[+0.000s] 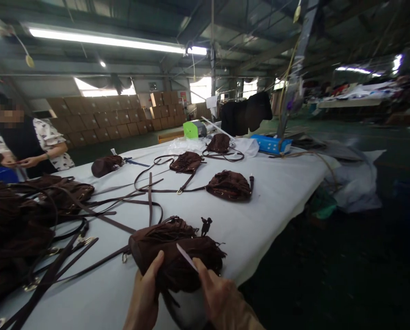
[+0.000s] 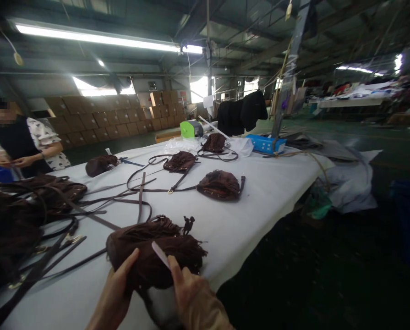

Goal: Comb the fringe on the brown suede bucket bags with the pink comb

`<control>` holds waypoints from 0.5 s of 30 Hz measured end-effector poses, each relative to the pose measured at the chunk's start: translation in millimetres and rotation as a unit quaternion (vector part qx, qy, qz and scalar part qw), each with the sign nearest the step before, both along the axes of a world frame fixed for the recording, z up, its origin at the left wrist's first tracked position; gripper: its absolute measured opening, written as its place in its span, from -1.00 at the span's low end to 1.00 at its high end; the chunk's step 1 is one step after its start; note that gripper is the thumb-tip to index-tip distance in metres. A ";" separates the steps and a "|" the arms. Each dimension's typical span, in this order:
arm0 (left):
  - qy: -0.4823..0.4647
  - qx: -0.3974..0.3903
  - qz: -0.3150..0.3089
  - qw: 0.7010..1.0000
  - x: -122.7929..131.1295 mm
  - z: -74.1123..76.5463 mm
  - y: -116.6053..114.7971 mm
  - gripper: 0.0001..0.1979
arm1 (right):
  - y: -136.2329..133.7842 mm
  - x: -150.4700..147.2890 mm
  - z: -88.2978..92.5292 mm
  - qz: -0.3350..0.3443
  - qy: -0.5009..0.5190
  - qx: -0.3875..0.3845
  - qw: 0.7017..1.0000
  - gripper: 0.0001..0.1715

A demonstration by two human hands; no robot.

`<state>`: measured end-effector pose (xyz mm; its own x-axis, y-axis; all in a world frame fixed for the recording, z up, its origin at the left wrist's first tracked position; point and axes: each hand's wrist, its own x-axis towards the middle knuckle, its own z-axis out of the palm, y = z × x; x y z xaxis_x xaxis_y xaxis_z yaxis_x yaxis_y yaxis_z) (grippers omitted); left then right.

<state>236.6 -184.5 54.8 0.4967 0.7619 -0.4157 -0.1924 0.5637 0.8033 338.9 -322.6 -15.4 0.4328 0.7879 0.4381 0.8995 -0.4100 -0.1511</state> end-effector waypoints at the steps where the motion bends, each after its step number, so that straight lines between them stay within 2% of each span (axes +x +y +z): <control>1: -0.009 -0.003 0.018 1.000 -2.9 2.4 -1.7 -0.55 | -3.0 6.4 -4.7 -0.009 -0.006 -0.027 1.000 -0.35; 4: -0.004 -0.001 0.045 0.999 -16.4 0.3 -0.1 -0.52 | -30.9 36.3 -7.8 -0.040 -0.043 -0.097 0.994 -0.25; 6: 0.038 0.061 0.081 0.994 -29.3 -6.3 7.1 -0.58 | -58.8 59.1 -1.8 -0.059 -0.083 -0.115 0.988 -0.26; 8: 0.081 0.150 0.132 0.977 -42.3 -12.6 17.1 -0.64 | -83.9 79.5 8.6 -0.087 -0.091 -0.101 0.987 -0.31; 10: 0.109 0.211 0.162 0.958 -50.8 -16.7 24.5 -0.66 | -97.2 91.7 22.7 -0.126 -0.064 -0.057 0.988 -0.36; 12: 0.117 0.228 0.161 0.953 -52.5 -19.5 24.4 -0.65 | -95.1 89.0 39.7 -0.159 -0.025 -0.004 0.987 -0.41; 15: 0.161 0.261 0.160 0.938 -48.0 -25.2 9.1 -0.65 | -71.6 52.4 62.9 -0.139 0.027 0.050 0.989 -0.48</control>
<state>188.5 -175.5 29.6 0.1195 0.9923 -0.0329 0.0160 0.0312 0.9994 391.3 -394.2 47.5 0.6508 0.5895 0.4785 0.7441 -0.6206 -0.2473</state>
